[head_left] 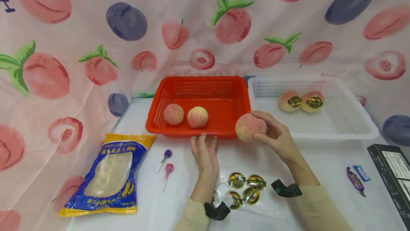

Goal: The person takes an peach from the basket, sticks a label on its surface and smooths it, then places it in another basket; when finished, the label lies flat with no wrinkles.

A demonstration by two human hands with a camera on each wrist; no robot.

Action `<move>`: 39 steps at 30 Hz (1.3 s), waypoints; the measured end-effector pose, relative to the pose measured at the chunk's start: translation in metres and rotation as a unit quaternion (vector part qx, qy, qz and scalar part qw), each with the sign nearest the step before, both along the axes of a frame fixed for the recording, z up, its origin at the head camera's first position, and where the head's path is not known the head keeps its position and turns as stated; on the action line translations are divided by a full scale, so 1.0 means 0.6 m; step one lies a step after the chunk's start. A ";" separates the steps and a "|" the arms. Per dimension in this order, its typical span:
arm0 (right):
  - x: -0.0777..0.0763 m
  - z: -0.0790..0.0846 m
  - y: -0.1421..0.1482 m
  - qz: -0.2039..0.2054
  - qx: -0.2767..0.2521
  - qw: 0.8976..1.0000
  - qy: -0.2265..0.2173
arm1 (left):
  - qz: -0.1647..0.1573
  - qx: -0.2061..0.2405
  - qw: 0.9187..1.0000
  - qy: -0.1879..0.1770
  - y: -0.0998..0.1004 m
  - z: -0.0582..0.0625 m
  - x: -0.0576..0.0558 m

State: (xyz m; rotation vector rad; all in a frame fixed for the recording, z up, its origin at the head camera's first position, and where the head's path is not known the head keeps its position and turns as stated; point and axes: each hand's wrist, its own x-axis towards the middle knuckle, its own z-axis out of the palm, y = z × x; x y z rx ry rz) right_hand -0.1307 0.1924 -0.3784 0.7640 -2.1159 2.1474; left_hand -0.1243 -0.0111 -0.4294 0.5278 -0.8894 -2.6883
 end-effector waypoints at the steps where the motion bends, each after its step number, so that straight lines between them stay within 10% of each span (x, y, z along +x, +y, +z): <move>1: 0.007 -0.006 0.003 0.009 -0.013 1.000 0.017 | 0.000 0.000 1.000 0.000 0.000 0.000 0.000; 7: 0.041 -0.040 0.010 0.064 -0.002 0.994 0.091 | -0.001 -0.001 1.000 0.010 -0.002 -0.003 -0.002; 16: 0.037 -0.110 0.016 0.009 0.165 0.986 -0.013 | -0.023 -0.013 1.000 0.012 -0.017 -0.007 -0.001; 20: 0.033 -0.133 0.013 0.003 0.231 0.972 -0.033 | -0.100 -0.057 0.993 0.010 -0.036 -0.022 0.002; 22: 0.032 -0.138 0.011 0.007 0.246 0.968 -0.037 | -0.176 -0.136 0.975 0.005 -0.049 -0.033 0.007; 24: 0.031 -0.140 0.008 0.011 0.253 0.967 -0.037 | -0.264 -0.287 0.921 0.014 -0.063 -0.045 0.013; 25: 0.031 -0.140 0.008 0.011 0.256 0.966 -0.039 | -0.302 -0.381 0.873 0.028 -0.069 -0.050 0.016; 28: 0.030 -0.137 0.007 0.011 0.261 0.965 -0.038 | -0.355 -0.623 0.690 0.098 -0.084 -0.060 0.025; 30: 0.031 -0.131 0.006 0.011 0.268 0.963 -0.038 | -0.359 -0.702 0.598 0.143 -0.089 -0.060 0.030; 31: 0.032 -0.127 0.004 0.009 0.269 0.962 -0.034 | -0.365 -0.722 0.566 0.159 -0.090 -0.058 0.032; 36: 0.055 -0.080 -0.002 -0.047 0.274 0.960 -0.035 | -0.388 -0.766 0.479 0.182 -0.089 -0.045 0.041; 39: 0.061 -0.075 0.007 -0.095 0.294 0.951 -0.019 | -0.381 -0.788 0.446 0.189 -0.087 -0.042 0.046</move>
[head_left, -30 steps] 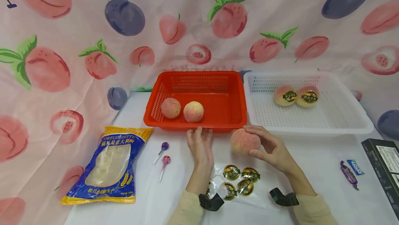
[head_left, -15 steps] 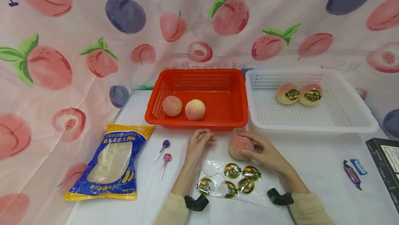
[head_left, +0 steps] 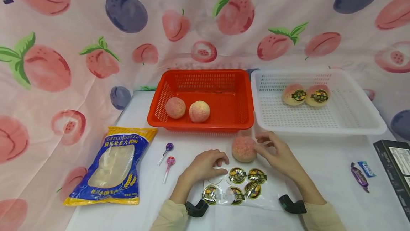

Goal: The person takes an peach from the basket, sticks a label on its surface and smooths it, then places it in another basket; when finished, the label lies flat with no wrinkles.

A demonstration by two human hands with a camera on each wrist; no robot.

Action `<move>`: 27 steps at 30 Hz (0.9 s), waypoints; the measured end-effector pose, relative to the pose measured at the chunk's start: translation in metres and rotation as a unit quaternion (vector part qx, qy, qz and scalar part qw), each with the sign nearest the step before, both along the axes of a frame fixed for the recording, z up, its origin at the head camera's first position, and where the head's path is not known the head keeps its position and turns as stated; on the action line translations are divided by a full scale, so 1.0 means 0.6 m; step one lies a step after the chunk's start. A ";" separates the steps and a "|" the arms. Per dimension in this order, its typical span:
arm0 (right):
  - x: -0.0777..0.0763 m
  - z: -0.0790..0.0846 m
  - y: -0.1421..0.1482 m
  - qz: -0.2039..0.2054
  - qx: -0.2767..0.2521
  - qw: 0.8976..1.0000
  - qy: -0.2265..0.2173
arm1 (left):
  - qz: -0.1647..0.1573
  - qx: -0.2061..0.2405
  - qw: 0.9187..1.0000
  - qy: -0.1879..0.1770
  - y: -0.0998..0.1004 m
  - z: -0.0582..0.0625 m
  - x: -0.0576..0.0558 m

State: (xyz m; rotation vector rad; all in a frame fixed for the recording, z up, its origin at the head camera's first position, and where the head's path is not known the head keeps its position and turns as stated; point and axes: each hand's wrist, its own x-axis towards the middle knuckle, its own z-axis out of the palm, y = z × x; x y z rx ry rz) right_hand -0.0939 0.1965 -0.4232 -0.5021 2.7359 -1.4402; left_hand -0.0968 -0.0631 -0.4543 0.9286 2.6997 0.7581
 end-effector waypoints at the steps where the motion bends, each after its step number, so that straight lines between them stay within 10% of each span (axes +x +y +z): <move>1: 0.001 -0.004 0.005 -0.003 0.009 1.000 0.011 | -0.002 -0.009 1.000 0.007 0.002 0.001 0.001; 10: 0.035 -0.024 -0.003 0.187 0.115 0.976 -0.012 | -0.006 -0.042 0.999 0.009 0.016 0.013 0.005; 17: 0.051 -0.038 -0.027 0.212 0.211 0.954 -0.012 | -0.013 -0.047 0.999 -0.002 0.024 0.014 0.000; 27: 0.046 -0.045 -0.027 0.204 0.194 0.959 -0.005 | -0.017 -0.044 0.999 -0.024 0.029 0.012 -0.011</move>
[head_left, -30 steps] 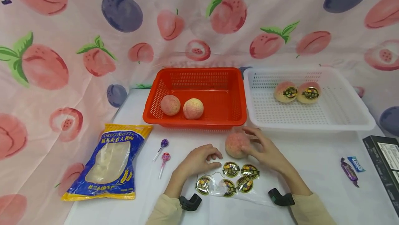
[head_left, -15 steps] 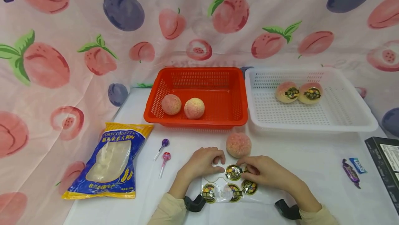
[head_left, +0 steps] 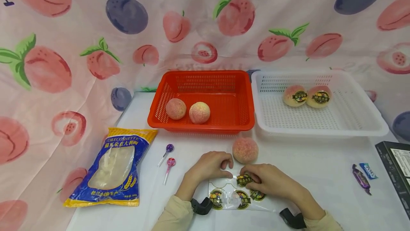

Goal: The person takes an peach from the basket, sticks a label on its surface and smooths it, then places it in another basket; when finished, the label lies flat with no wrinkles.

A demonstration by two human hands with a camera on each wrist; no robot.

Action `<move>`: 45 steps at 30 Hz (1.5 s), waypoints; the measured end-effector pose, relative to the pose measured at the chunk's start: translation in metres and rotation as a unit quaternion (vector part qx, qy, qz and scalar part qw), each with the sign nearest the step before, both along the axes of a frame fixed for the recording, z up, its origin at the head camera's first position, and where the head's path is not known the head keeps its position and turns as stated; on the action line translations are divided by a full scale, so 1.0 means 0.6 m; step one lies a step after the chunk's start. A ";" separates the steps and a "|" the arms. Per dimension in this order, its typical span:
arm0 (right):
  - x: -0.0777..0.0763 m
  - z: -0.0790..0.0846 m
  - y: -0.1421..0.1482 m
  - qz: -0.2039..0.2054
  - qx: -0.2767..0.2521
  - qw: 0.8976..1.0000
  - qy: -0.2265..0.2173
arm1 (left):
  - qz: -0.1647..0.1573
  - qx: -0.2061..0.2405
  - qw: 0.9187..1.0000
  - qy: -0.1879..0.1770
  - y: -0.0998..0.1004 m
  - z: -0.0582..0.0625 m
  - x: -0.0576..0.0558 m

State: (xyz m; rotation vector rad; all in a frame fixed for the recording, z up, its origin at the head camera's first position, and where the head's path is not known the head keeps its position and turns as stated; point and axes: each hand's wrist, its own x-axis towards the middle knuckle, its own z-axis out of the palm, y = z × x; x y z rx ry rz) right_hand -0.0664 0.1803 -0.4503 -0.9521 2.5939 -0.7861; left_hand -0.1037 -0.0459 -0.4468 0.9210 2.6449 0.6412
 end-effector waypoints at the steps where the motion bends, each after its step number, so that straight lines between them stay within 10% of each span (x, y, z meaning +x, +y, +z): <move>1: -0.001 0.000 0.001 -0.001 -0.009 1.000 -0.002 | -0.003 0.000 1.000 -0.002 0.000 0.000 -0.001; 10: -0.007 0.000 0.012 -0.011 -0.109 0.994 -0.019 | -0.031 0.052 0.997 -0.047 -0.008 0.011 -0.004; 16: -0.010 0.006 0.012 -0.045 -0.158 0.986 0.034 | -0.059 0.147 0.981 -0.109 0.006 0.021 0.002; 27: -0.013 0.048 0.010 -0.078 -0.210 0.974 0.023 | -0.037 0.228 0.973 -0.016 0.026 0.026 -0.001; 32: -0.019 0.079 0.014 -0.098 -0.220 0.971 -0.005 | -0.028 0.268 0.962 -0.033 0.029 0.025 -0.008; 39: -0.041 0.040 0.034 -0.129 -0.227 0.962 -0.072 | 0.005 0.297 0.954 -0.035 0.032 0.021 -0.017; 45: -0.039 0.038 0.033 -0.137 -0.244 0.959 -0.045 | 0.025 0.259 0.966 -0.007 0.037 0.016 -0.015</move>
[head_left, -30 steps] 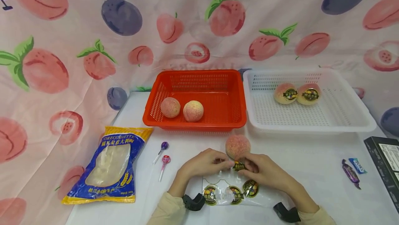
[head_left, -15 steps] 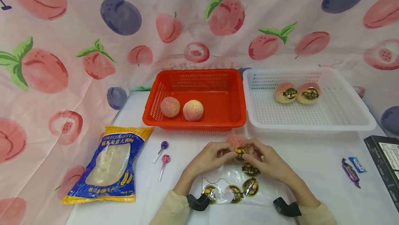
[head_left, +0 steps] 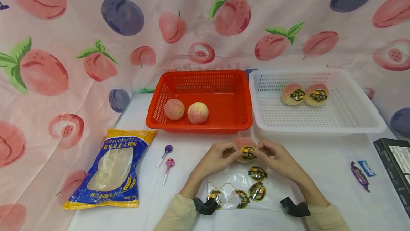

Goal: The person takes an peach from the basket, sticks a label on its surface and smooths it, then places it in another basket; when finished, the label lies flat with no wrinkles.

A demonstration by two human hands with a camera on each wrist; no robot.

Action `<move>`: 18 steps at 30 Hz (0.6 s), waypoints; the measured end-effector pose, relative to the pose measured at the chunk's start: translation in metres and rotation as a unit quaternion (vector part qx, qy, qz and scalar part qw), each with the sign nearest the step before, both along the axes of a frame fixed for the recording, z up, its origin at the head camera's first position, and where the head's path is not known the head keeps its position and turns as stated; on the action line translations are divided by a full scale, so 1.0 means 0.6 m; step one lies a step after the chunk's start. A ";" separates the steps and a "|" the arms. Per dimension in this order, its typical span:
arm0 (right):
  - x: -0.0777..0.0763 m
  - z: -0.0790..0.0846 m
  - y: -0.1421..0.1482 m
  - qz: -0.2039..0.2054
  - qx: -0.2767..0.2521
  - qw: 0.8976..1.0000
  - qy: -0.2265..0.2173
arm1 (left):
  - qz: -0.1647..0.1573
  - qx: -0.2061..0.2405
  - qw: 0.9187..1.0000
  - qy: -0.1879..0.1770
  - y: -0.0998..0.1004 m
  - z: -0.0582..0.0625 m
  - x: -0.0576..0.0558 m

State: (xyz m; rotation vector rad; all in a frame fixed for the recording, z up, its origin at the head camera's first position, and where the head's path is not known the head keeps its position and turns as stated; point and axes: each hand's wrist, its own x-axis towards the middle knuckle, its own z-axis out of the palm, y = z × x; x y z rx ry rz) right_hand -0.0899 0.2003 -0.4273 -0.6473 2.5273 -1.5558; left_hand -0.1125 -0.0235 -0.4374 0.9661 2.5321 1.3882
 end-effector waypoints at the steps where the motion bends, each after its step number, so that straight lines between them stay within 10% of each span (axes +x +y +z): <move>1: -0.002 -0.005 -0.001 -0.004 0.014 1.000 0.021 | 0.012 -0.015 1.000 0.010 0.001 -0.002 0.000; 10: -0.011 -0.024 -0.012 -0.068 0.067 0.994 0.054 | 0.126 -0.044 0.991 0.021 0.003 -0.017 -0.001; 14: -0.010 -0.010 -0.021 -0.068 0.012 0.997 0.029 | 0.076 0.080 0.989 -0.101 -0.004 -0.023 -0.009; 18: -0.014 -0.010 -0.025 -0.019 0.005 1.000 -0.007 | 0.044 0.180 0.957 -0.223 -0.010 -0.018 -0.012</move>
